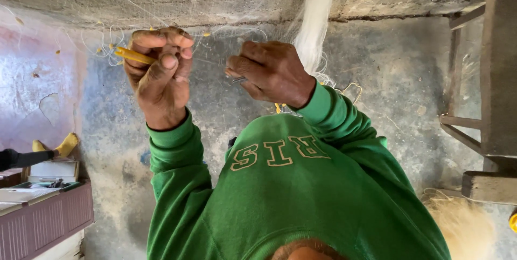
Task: Repairing a fishing net using a netting needle and scissors
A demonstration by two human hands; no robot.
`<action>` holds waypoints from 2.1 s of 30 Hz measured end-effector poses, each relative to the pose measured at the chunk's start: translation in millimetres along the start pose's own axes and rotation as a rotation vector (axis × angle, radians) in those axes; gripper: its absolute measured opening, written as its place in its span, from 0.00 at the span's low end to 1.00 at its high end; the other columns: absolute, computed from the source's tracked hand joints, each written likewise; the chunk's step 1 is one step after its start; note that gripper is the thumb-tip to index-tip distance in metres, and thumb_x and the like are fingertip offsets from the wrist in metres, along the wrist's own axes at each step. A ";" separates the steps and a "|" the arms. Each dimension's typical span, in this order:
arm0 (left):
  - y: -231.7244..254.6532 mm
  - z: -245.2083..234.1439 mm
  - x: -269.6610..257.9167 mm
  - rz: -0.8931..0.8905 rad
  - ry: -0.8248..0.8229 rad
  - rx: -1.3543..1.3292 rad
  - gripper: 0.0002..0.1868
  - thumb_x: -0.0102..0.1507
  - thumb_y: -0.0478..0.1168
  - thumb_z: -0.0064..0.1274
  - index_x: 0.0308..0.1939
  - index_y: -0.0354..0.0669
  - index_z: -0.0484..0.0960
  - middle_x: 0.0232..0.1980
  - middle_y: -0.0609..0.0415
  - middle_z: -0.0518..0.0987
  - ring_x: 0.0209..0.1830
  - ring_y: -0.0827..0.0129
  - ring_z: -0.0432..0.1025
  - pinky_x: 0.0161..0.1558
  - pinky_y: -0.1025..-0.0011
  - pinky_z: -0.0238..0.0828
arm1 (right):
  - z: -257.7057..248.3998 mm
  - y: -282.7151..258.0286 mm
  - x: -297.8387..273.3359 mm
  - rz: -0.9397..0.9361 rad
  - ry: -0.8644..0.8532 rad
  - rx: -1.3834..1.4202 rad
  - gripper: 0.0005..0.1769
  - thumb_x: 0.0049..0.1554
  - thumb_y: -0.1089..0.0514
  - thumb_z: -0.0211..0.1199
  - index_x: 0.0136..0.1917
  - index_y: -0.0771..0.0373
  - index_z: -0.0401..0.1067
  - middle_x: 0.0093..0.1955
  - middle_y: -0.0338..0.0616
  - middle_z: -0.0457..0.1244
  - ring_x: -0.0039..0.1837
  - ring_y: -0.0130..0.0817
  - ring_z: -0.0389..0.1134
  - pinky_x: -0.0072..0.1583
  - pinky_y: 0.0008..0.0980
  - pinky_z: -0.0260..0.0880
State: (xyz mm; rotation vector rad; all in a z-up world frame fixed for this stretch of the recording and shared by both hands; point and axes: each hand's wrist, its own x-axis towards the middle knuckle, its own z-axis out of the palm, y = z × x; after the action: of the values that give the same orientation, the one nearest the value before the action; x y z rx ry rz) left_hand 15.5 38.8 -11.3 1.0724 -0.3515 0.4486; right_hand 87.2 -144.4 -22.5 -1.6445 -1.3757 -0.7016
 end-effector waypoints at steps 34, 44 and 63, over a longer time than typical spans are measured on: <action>22.7 41.7 -5.3 0.031 0.061 0.293 0.09 0.57 0.34 0.50 0.38 0.41 0.68 0.41 0.41 0.73 0.31 0.67 0.65 0.36 0.77 0.63 | -24.4 -14.9 34.3 0.021 0.059 0.419 0.07 0.57 0.66 0.49 0.41 0.73 0.63 0.37 0.51 0.54 0.36 0.39 0.56 0.38 0.34 0.58; 15.8 51.1 -0.7 0.045 0.021 0.500 0.06 0.59 0.35 0.46 0.35 0.34 0.69 0.36 0.45 0.74 0.21 0.75 0.59 0.27 0.78 0.51 | -34.8 -9.4 26.5 0.204 0.081 0.683 0.08 0.58 0.59 0.49 0.41 0.66 0.63 0.36 0.44 0.53 0.38 0.35 0.52 0.42 0.32 0.54; -18.5 42.0 -9.5 0.065 0.117 0.476 0.08 0.57 0.37 0.51 0.35 0.38 0.68 0.34 0.43 0.75 0.37 0.64 0.71 0.45 0.71 0.67 | -13.2 17.0 -27.7 0.650 0.289 0.846 0.06 0.59 0.58 0.49 0.43 0.63 0.62 0.28 0.37 0.52 0.23 0.21 0.46 0.27 0.20 0.49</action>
State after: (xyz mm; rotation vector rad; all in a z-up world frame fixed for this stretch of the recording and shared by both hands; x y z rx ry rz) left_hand 14.3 -8.1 -11.5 1.4911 -0.1784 0.6709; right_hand 98.5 -169.8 -43.9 -1.1189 -0.6878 0.0521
